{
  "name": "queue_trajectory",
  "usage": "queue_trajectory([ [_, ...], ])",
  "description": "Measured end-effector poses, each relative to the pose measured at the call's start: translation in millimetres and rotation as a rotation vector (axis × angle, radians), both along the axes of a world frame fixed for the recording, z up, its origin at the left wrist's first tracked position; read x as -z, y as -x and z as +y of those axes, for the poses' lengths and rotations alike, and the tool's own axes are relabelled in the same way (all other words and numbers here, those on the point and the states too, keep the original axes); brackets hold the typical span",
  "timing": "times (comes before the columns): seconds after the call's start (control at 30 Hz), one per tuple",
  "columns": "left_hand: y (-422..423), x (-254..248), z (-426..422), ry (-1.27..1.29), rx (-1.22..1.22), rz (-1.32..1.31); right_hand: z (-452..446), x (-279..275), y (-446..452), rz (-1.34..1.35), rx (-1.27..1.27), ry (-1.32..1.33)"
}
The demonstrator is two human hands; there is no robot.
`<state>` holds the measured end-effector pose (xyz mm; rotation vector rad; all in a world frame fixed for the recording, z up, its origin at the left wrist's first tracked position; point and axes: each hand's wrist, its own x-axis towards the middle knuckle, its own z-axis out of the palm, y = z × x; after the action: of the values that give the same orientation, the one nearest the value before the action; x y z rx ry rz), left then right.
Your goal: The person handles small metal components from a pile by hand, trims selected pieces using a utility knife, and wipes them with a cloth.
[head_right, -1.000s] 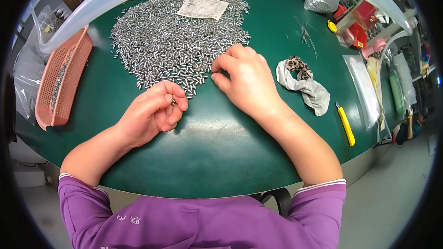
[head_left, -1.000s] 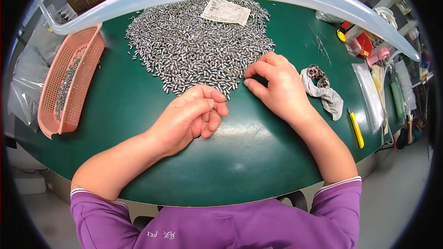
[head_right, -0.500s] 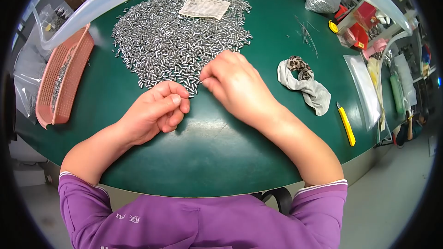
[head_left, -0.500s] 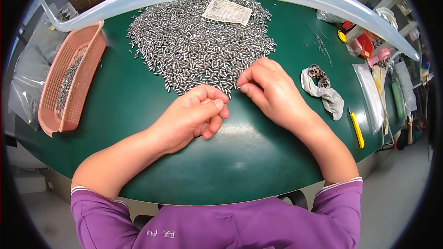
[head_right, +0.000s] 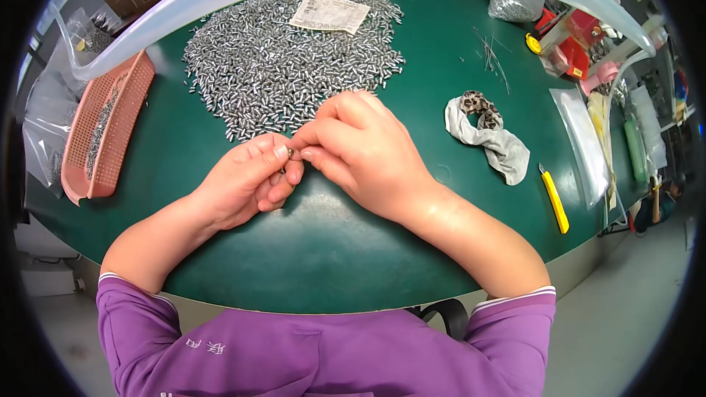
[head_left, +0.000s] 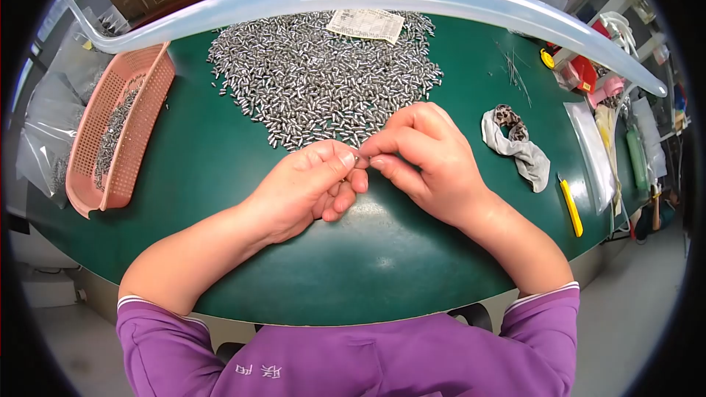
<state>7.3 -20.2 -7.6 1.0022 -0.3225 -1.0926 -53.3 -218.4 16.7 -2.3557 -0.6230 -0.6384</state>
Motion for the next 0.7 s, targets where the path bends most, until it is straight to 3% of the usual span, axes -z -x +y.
queue_trajectory([
  [0.3, 3, -2, -2, -0.05, -0.056, 0.01, -4, -2, 0, -0.123, 0.069, 0.182],
  [0.4, 3, -3, -3, -0.043, -0.05, 0.032, -14, 3, -6, -0.082, 0.223, 0.23],
  [0.7, 1, -4, -3, -0.016, -0.081, 0.067, -20, 16, -13, 0.075, 0.248, 0.219],
])
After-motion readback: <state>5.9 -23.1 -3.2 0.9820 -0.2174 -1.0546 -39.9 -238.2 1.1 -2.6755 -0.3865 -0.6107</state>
